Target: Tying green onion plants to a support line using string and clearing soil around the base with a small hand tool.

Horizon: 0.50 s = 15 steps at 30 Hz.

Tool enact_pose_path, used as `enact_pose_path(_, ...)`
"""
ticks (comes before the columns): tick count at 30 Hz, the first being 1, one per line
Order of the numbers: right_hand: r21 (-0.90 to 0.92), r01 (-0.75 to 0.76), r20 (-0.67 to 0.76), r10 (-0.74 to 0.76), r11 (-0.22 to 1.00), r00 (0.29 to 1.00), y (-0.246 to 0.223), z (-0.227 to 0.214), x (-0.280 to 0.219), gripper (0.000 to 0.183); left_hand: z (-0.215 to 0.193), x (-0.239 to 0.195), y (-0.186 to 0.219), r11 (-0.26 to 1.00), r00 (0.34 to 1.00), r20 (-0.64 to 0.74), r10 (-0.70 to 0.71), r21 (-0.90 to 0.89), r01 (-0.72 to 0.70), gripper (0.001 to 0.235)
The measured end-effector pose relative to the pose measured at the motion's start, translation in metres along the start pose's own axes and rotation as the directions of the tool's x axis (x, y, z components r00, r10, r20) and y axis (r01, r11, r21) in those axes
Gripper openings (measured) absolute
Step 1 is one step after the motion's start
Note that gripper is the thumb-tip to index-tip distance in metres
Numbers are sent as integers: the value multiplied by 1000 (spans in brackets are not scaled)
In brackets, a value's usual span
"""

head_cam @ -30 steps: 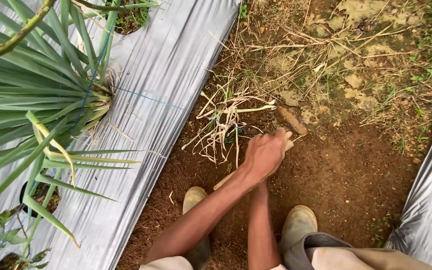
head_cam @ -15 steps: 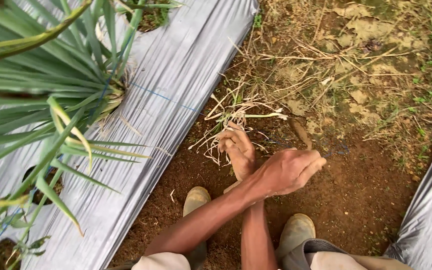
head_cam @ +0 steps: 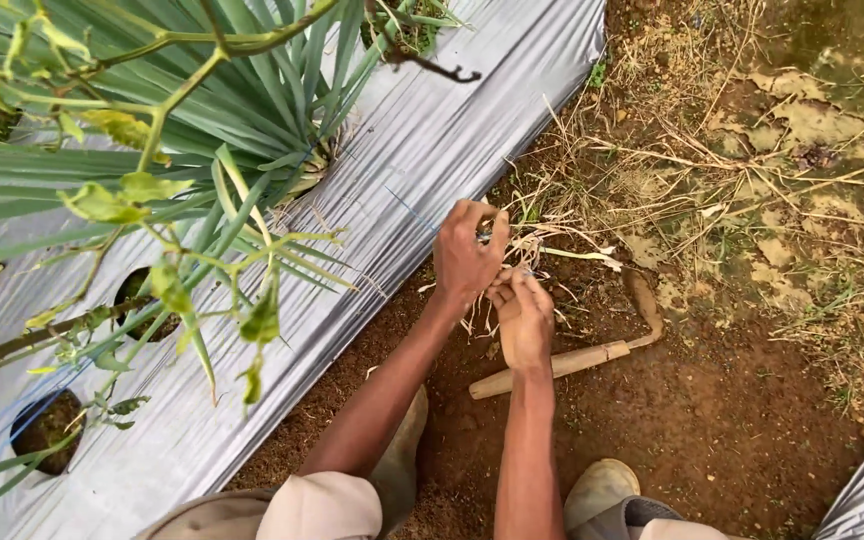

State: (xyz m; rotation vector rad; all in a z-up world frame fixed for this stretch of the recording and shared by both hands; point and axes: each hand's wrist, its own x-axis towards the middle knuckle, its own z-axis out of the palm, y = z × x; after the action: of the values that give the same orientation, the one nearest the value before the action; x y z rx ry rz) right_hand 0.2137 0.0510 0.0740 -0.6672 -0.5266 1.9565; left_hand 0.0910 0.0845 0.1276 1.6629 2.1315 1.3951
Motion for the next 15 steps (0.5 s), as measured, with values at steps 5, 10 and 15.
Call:
enact_pose_path(5, -17, 53, -72, -54, 998, 996, -28, 1, 16, 21, -11, 26, -21, 861, 961, 122, 247, 428, -276, 43)
enact_pose_path(10, -192, 55, -88, -73, 980, 993, -57, 41, 34, 23, -45, 66, -44, 887, 954, -232, 190, 457, -66, 39)
enact_pose_path(15, -613, -61, -117, -14, 788, 993, -42, 27, 73, 28, -21, 52, -102, 890, 684, -671, -285, 78, 448, 23)
